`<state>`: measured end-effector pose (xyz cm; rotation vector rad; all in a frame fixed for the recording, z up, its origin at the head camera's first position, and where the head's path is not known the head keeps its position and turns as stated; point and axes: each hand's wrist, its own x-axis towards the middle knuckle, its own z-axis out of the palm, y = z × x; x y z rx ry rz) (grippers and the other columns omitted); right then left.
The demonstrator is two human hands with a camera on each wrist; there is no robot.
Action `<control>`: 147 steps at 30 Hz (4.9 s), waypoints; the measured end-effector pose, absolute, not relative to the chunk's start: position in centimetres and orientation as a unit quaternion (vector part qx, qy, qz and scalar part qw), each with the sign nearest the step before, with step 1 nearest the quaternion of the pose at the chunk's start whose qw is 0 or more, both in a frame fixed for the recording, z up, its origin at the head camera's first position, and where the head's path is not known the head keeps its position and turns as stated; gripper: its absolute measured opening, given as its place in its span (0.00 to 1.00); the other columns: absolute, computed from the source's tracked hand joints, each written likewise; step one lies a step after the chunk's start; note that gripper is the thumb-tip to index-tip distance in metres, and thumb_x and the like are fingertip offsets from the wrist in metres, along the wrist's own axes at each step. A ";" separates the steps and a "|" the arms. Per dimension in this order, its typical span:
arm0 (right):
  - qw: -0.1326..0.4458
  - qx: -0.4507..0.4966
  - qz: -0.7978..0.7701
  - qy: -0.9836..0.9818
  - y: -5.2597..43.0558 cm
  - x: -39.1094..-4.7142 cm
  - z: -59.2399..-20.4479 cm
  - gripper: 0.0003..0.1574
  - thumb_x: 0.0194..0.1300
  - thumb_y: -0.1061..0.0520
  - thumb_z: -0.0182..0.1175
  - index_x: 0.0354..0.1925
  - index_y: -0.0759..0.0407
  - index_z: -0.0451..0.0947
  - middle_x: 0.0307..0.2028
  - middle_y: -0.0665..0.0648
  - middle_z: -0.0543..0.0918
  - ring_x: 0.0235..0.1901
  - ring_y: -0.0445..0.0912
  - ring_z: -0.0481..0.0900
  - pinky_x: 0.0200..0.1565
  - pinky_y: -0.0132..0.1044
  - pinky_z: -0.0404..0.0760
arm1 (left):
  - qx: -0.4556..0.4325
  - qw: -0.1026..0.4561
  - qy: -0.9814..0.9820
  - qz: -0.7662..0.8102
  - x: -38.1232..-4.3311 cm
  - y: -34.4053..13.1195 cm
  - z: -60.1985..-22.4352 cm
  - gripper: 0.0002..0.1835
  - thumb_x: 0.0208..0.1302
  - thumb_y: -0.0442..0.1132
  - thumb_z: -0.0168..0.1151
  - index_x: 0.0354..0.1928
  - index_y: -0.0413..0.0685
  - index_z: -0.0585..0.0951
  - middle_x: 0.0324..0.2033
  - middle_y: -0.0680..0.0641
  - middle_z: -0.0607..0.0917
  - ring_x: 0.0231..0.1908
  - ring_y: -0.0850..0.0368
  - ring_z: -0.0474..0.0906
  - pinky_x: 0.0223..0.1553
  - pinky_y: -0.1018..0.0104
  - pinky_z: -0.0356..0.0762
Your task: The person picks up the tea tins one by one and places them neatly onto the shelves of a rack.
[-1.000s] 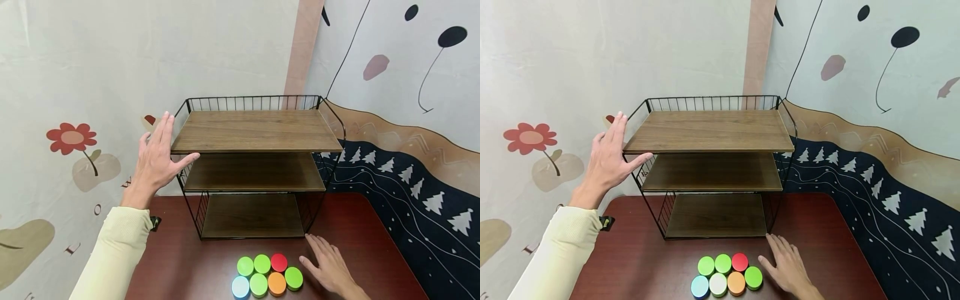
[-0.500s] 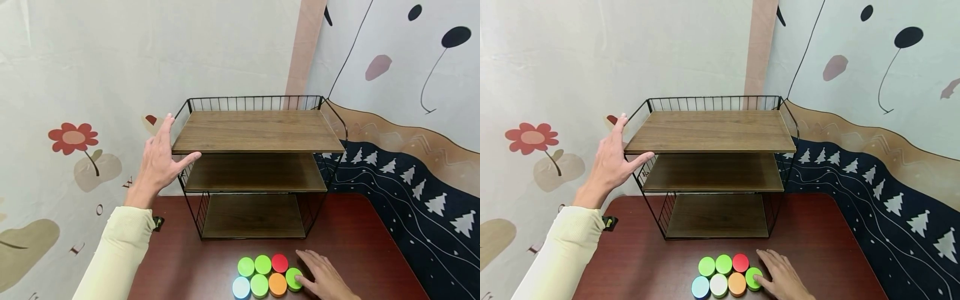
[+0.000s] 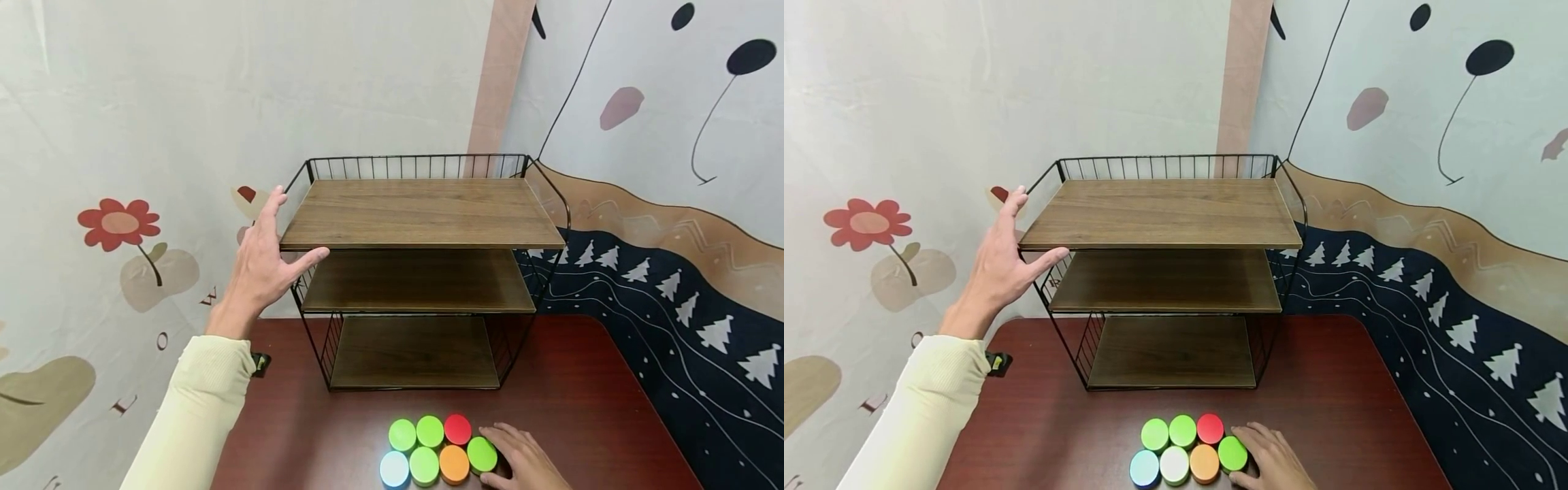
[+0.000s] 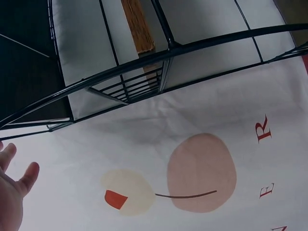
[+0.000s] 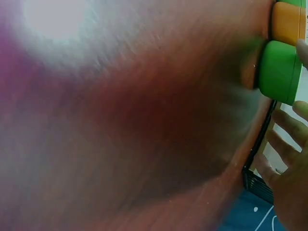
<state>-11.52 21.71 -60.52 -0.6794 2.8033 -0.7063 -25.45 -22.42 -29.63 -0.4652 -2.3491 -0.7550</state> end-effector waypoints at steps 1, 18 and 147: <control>0.086 -0.229 -0.233 0.941 21.7 -11.4 -60.7 0.50 0.58 0.23 0.60 0.64 0.56 0.75 0.56 0.56 0.81 0.59 0.60 0.74 0.50 0.65 0.74 | -0.175 0.307 -0.888 -0.293 -25.5 -22.4 -29.7 0.55 0.55 0.59 0.72 0.78 0.54 0.52 0.77 0.54 0.53 0.70 0.40 0.61 0.65 0.36 0.57; 0.017 -0.239 -0.219 0.946 21.7 -10.7 -62.3 0.46 0.62 0.27 0.59 0.64 0.57 0.75 0.50 0.52 0.84 0.52 0.49 0.78 0.45 0.50 0.78 | -0.199 0.340 -0.864 -0.313 -25.9 -22.4 -30.4 0.56 0.53 0.57 0.76 0.77 0.47 0.54 0.76 0.51 0.57 0.72 0.46 0.59 0.67 0.41 0.59; -0.386 -0.408 -0.140 0.816 23.3 -19.1 -26.9 0.49 0.65 0.23 0.52 0.54 0.65 0.82 0.48 0.62 0.83 0.51 0.56 0.76 0.50 0.46 0.69 | -0.191 0.334 -0.871 -0.304 -25.7 -22.3 -30.2 0.55 0.54 0.57 0.74 0.78 0.50 0.53 0.76 0.51 0.57 0.71 0.45 0.61 0.66 0.40 0.59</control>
